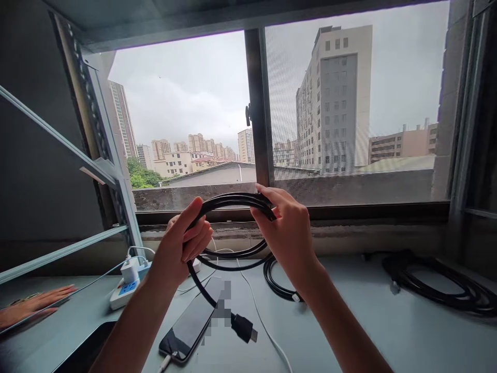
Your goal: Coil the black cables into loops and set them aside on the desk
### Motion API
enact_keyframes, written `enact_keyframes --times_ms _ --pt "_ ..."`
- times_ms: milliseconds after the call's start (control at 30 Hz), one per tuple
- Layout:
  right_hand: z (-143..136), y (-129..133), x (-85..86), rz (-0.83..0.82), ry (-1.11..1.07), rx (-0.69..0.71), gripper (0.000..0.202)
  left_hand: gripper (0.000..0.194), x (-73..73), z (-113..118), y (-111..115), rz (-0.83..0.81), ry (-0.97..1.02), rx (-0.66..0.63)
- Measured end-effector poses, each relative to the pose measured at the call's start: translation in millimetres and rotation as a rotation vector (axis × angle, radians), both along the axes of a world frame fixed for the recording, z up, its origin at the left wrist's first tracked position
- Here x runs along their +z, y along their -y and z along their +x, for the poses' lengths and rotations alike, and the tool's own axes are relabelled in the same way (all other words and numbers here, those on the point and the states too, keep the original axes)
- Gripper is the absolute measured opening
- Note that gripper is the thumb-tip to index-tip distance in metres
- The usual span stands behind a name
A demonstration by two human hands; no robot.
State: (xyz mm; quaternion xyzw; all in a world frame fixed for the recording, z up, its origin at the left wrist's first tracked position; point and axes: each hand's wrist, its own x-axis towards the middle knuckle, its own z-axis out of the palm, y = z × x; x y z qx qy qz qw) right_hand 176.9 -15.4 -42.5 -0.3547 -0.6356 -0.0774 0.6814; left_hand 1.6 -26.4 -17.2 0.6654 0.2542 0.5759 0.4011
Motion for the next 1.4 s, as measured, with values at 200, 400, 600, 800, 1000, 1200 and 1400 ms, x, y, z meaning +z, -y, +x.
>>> enact_keyframes --times_ms 200,400,600,800,1000,1200,1400 --pt "-1.1 4.1 2.1 -0.041 -0.172 0.115 0.049 0.07 0.7 6.3 -0.3 -0.094 0.205 -0.082" --pt "-7.8 16.8 7.4 -0.289 -0.548 0.648 0.079 0.067 -3.2 19.6 -1.4 -0.345 0.392 -0.265" --pt "-12.0 27.4 11.5 -0.276 -0.81 0.844 0.031 0.063 -13.7 29.6 -0.9 -0.399 0.454 -0.322" --pt "-14.8 17.5 5.1 -0.162 -0.557 0.56 0.037 0.071 -16.9 31.9 2.1 -0.296 0.343 -0.265" --pt "-5.9 -0.8 -1.3 0.031 -0.203 -0.01 0.072 0.071 -5.5 11.0 7.2 -0.043 -0.02 -0.157" --pt "-5.8 -7.9 -5.6 -0.036 0.004 0.111 0.05 0.045 2.2 2.0 19.4 0.191 -0.246 0.001" --pt "-4.0 1.0 0.2 -0.213 -0.067 0.345 0.029 0.037 7.7 -7.9 17.3 0.233 -0.084 0.272"
